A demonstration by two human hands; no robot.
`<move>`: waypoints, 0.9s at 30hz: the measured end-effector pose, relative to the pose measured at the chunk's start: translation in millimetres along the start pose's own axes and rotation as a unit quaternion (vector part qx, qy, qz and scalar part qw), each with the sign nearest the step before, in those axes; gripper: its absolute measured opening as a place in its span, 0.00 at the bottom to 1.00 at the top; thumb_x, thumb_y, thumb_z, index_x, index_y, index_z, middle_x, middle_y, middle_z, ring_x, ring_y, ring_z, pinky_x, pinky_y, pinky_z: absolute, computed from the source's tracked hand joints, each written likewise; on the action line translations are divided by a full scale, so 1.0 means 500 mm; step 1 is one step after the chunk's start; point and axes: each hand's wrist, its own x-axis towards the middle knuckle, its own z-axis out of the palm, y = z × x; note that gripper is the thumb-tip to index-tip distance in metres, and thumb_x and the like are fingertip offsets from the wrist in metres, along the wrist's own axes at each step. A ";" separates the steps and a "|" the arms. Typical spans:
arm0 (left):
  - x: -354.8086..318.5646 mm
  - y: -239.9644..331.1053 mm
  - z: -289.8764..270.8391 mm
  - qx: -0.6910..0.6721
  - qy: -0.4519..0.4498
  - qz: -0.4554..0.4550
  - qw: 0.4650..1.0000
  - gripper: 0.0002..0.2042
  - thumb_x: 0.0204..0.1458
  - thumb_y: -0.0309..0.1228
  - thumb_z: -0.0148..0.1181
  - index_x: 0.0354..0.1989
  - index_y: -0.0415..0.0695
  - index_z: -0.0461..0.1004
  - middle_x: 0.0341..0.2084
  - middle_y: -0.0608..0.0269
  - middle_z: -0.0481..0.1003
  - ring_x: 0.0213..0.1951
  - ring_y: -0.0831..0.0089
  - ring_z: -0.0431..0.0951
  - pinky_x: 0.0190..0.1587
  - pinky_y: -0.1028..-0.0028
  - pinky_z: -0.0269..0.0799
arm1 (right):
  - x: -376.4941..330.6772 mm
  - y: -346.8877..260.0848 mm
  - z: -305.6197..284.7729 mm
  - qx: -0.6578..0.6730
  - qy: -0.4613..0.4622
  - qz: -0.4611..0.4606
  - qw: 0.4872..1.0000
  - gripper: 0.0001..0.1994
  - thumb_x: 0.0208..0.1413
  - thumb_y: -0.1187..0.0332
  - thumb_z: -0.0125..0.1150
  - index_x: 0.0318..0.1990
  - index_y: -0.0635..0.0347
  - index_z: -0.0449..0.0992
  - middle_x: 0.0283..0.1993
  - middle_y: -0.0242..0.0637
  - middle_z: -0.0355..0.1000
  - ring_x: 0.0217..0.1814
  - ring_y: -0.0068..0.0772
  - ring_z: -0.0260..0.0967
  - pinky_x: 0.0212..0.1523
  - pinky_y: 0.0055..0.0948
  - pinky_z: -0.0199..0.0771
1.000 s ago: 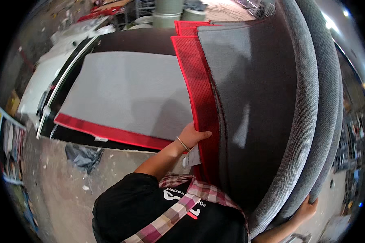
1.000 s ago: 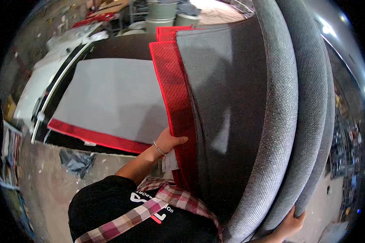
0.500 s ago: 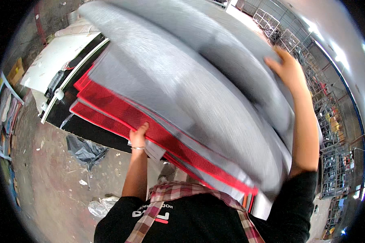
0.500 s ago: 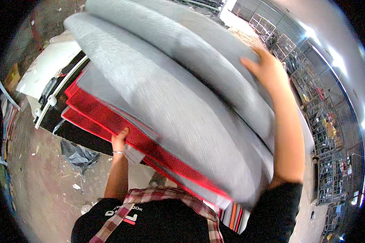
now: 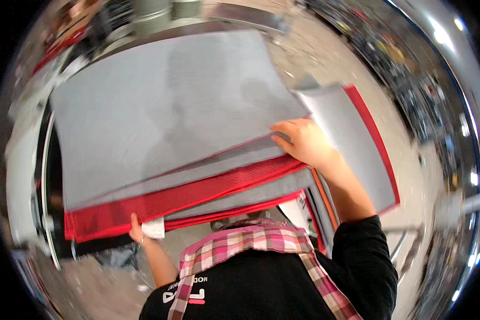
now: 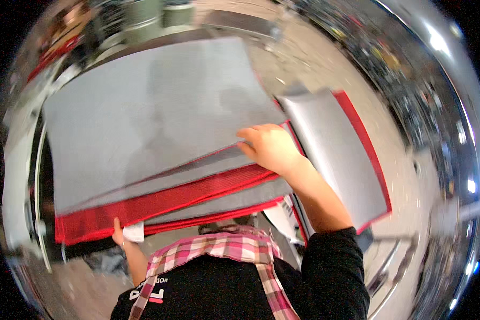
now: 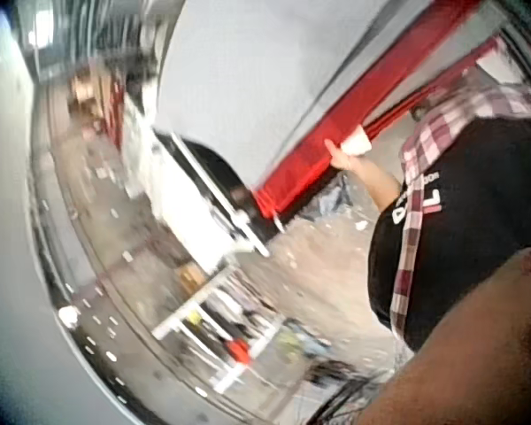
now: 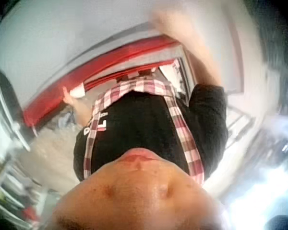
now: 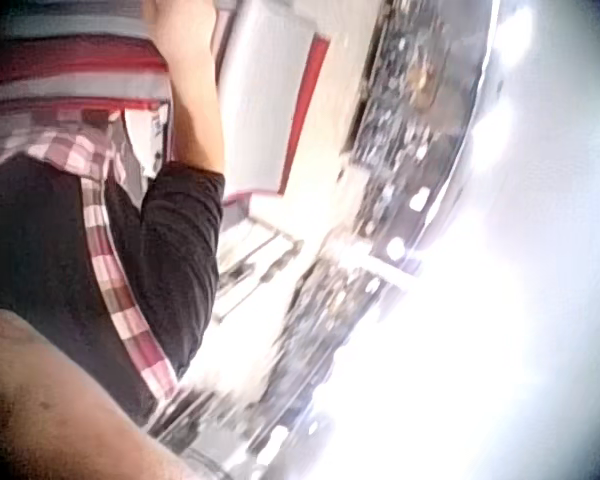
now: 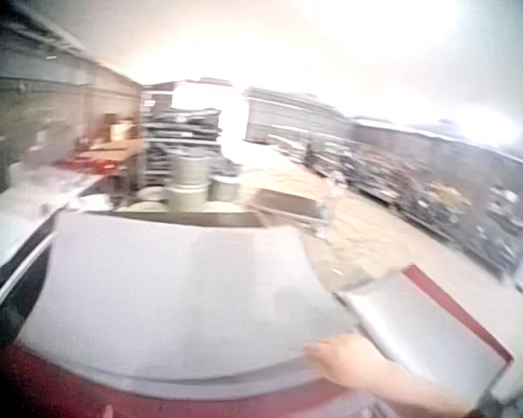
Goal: The person unrolls and inspects large mats, applies a label, rerolls them, and then organizes a stack of similar mats on a cart.
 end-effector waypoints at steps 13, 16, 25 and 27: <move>0.039 -0.020 -0.031 0.417 0.293 0.344 0.789 0.25 0.36 0.35 0.62 0.43 0.33 0.65 0.40 0.48 0.68 0.39 0.61 0.70 0.41 0.66 0.66 | -0.850 0.238 0.352 0.540 0.221 0.719 0.377 0.13 0.48 0.62 0.49 0.40 0.59 0.67 0.37 0.37 0.70 0.33 0.31 0.67 0.31 0.26 0.64; 0.027 -0.005 -0.014 0.518 0.312 0.309 0.734 0.23 0.39 0.32 0.59 0.43 0.33 0.64 0.40 0.49 0.68 0.39 0.62 0.69 0.41 0.68 0.66 | -0.870 0.378 0.413 0.623 0.383 0.661 0.170 0.14 0.50 0.64 0.47 0.44 0.58 0.63 0.41 0.38 0.68 0.37 0.32 0.67 0.34 0.27 0.64; -0.108 0.097 0.244 0.551 0.063 0.532 0.640 0.16 0.46 0.26 0.50 0.44 0.31 0.64 0.41 0.49 0.67 0.40 0.66 0.69 0.43 0.74 0.65 | -0.852 0.588 0.505 0.541 0.476 0.644 -0.259 0.14 0.47 0.70 0.41 0.43 0.63 0.58 0.44 0.44 0.61 0.44 0.40 0.62 0.44 0.35 0.63; -0.260 -0.068 0.456 0.439 -0.088 0.509 0.735 0.15 0.48 0.26 0.48 0.44 0.32 0.64 0.41 0.51 0.67 0.40 0.68 0.69 0.45 0.74 0.64 | -0.884 0.599 0.529 0.529 0.526 0.579 -0.328 0.13 0.42 0.72 0.41 0.38 0.66 0.59 0.38 0.45 0.60 0.38 0.38 0.61 0.42 0.34 0.64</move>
